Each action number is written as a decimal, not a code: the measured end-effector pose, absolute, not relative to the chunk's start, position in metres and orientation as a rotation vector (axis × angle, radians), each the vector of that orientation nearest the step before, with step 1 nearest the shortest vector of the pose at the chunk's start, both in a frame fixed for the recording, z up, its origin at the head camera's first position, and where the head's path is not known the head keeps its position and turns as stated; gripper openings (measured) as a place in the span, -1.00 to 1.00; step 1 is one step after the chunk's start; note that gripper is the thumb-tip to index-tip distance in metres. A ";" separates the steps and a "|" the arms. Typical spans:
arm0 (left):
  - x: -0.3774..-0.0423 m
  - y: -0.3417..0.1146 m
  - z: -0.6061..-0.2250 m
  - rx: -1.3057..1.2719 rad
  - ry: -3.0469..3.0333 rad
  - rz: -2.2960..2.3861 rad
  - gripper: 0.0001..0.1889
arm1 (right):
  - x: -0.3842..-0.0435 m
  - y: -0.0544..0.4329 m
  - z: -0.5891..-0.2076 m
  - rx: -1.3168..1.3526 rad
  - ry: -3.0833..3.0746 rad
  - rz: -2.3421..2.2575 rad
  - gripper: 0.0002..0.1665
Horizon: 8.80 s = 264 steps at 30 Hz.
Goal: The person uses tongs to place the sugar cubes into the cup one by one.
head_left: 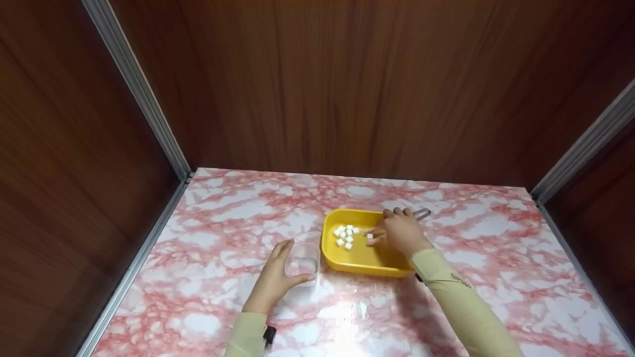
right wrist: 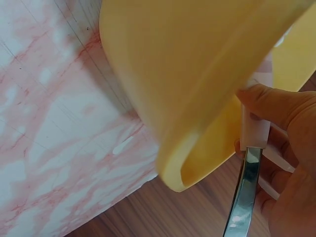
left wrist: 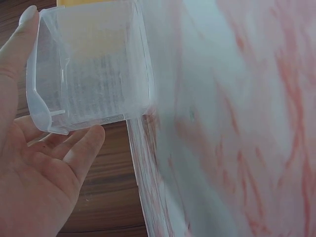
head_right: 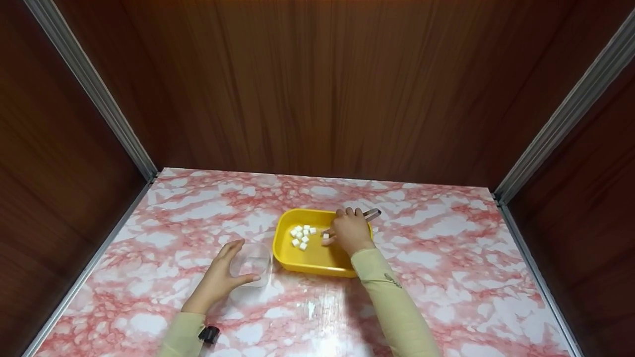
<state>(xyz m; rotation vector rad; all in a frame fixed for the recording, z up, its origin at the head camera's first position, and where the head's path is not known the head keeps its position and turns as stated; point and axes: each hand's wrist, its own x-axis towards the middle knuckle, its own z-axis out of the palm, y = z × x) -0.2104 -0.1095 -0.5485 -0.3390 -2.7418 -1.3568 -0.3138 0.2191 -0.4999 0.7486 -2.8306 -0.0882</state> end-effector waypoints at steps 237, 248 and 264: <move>-0.209 -0.110 -0.555 -0.364 -2.669 -1.386 0.06 | -0.234 0.096 -0.478 1.026 -2.519 -0.006 -0.67; -0.209 -0.110 -0.556 -0.368 -2.679 -1.363 0.04 | -0.233 0.099 -0.475 1.023 -2.546 0.045 -0.64; -0.209 -0.110 -0.555 -0.342 -2.678 -1.384 0.10 | -0.243 0.121 -0.461 0.943 -2.637 0.156 -0.53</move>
